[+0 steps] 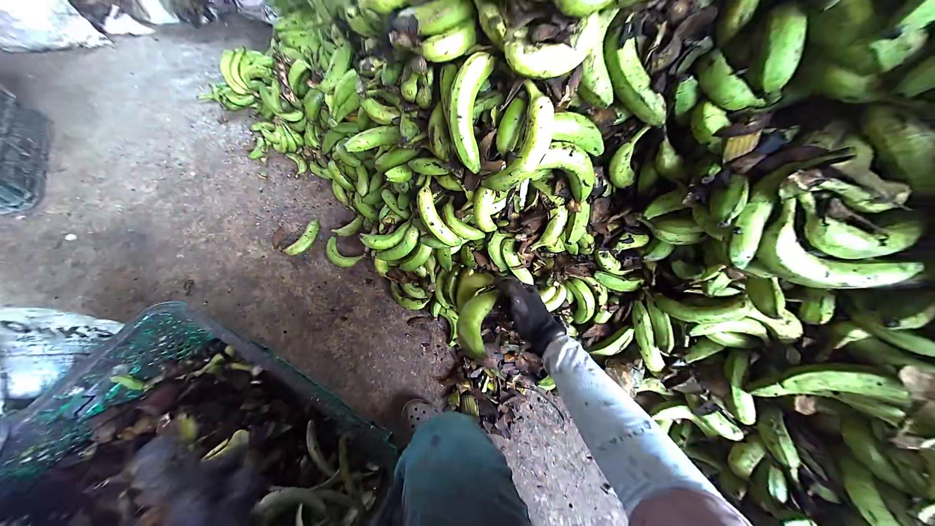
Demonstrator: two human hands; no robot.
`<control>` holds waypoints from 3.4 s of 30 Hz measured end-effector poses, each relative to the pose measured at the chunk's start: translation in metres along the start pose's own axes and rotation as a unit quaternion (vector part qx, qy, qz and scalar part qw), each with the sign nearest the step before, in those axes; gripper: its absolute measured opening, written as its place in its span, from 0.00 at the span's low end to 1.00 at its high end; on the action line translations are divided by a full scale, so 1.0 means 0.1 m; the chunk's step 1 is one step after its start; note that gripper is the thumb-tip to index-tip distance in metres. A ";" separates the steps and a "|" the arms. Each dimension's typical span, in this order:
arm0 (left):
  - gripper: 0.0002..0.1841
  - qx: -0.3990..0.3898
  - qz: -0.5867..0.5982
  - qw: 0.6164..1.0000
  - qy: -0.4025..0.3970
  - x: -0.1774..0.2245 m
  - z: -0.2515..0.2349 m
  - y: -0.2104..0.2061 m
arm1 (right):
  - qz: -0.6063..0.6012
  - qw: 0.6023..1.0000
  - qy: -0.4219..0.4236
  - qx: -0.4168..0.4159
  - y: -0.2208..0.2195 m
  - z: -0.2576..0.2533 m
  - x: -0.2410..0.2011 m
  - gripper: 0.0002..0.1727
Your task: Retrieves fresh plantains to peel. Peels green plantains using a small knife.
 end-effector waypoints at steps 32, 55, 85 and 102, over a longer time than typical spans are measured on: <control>0.32 0.104 -0.177 0.979 0.007 0.10 1.59 0.47 | 0.071 0.970 0.009 -0.232 -3.31 2.03 -0.91 0.29; 0.28 0.101 0.218 0.969 -0.061 0.30 0.98 0.53 | -0.123 0.930 0.159 -0.309 -2.66 2.41 -1.75 0.29; 0.36 -0.009 -0.175 0.974 -0.142 0.66 0.74 0.70 | -0.253 0.856 0.113 -0.436 -2.96 2.41 -1.65 0.31; 0.33 0.037 -0.049 0.990 -0.125 0.44 0.81 0.77 | -0.209 0.895 0.263 -0.294 -2.90 2.34 -1.78 0.25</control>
Point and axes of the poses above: each hand's wrist, its own z-axis away from the middle knuckle, its own y-axis out of the back of the hand, x = y × z, the point moved 8 cm from there along -z, towards the middle knuckle, and after that the axes turned 1 degree about -x, right-handed, at the moved point
